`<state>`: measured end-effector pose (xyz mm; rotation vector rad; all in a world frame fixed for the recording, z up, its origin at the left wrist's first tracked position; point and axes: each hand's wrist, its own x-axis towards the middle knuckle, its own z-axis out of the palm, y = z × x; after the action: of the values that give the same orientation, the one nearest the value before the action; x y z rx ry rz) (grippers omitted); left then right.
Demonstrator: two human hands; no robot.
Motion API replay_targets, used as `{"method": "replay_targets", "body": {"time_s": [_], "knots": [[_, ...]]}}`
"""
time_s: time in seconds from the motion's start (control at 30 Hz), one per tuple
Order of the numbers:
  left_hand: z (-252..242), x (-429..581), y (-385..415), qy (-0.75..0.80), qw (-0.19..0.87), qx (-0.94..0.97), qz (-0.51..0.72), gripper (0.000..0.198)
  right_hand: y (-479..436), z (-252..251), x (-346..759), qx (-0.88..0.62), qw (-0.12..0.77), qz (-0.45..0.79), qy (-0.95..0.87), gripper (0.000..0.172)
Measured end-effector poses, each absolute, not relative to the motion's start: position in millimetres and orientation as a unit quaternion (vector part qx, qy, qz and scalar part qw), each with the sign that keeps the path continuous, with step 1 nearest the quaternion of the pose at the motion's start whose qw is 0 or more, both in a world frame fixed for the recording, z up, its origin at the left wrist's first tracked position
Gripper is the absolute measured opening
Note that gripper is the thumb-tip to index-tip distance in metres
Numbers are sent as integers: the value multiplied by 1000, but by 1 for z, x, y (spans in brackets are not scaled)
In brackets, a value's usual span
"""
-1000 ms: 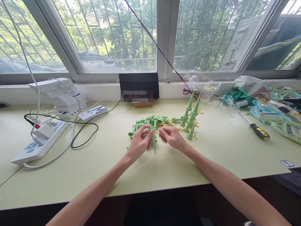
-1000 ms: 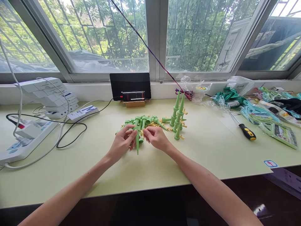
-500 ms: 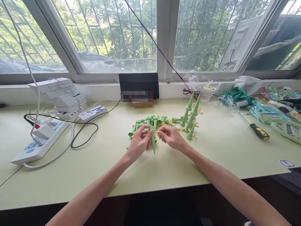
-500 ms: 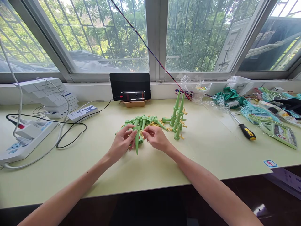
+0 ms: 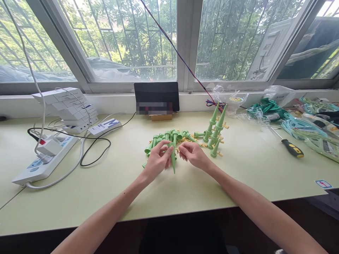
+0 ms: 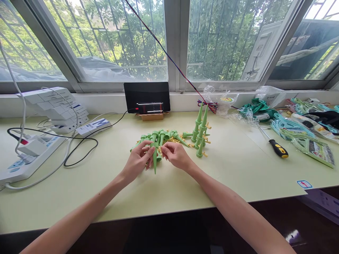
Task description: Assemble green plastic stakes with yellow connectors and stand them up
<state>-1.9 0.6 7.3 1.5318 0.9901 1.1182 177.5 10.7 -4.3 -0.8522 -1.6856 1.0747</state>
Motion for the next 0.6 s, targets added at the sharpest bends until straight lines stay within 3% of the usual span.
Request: {"method": "replay_targets", "body": {"time_s": [0.27,0.6], "knots": [[7,-2,1,407,480,625,462,34,12,-7,177,-348,468,433,-688,31],[6,-2,1,403,479,631,458,32,11,-6,177,-370,435,400,-717,50]]}}
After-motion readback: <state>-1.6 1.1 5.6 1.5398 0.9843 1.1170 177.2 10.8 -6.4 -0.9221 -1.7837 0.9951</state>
